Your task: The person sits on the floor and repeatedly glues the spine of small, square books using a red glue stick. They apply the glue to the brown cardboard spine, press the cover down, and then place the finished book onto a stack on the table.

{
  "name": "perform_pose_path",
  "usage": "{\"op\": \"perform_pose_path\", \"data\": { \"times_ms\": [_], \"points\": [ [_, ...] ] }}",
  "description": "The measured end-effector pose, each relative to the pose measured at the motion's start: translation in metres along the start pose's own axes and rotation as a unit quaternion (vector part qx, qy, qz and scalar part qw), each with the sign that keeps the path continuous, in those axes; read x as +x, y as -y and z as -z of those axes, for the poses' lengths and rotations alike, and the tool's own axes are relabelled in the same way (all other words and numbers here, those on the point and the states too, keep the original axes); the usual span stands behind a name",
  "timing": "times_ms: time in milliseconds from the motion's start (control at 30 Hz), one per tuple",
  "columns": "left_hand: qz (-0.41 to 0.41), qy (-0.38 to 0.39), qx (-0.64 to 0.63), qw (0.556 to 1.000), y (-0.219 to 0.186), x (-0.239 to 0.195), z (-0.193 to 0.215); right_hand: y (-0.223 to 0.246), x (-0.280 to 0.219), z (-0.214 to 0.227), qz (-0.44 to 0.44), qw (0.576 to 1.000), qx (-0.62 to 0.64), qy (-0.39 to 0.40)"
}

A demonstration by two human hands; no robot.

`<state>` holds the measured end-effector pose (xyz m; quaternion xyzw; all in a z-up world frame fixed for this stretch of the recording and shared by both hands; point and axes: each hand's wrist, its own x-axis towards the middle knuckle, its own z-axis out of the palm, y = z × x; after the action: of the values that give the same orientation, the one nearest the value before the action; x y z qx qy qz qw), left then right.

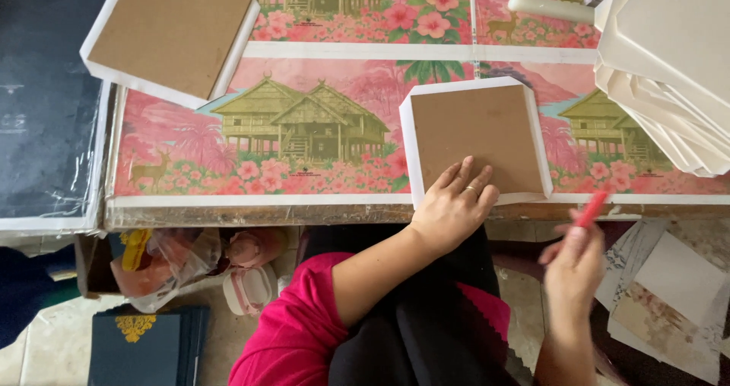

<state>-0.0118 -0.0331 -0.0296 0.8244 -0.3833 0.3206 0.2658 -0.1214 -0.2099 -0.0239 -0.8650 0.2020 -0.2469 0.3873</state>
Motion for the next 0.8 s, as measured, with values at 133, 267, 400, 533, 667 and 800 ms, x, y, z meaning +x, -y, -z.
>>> {"op": "perform_pose_path", "data": {
  "times_ms": [133, 267, 400, 533, 667, 800],
  "points": [
    [0.022, 0.014, 0.027, 0.999, -0.002, 0.003, -0.002, 0.029, -0.029, -0.015, 0.018, 0.989, -0.108, 0.103],
    [0.035, 0.038, 0.028, 0.998, -0.002, 0.003, -0.006, 0.018, -0.013, -0.01, 0.116, 0.971, -0.192, 0.087],
    [0.034, 0.025, 0.014, 0.999, 0.004, -0.001, -0.009, 0.052, -0.009, -0.016, 0.137, 0.964, -0.211, 0.08],
    [0.036, 0.07, 0.0, 0.997, 0.015, -0.01, 0.021, 0.022, -0.017, -0.016, 0.187, 0.959, -0.181, 0.111],
    [0.038, 0.062, -0.019, 0.997, 0.03, -0.021, 0.056, 0.015, -0.009, -0.018, 0.159, 0.967, -0.18, 0.084],
    [0.05, 0.037, -0.014, 0.998, 0.027, -0.014, 0.055, 0.031, -0.016, -0.023, 0.101, 0.974, -0.178, 0.101]
  ]
}}
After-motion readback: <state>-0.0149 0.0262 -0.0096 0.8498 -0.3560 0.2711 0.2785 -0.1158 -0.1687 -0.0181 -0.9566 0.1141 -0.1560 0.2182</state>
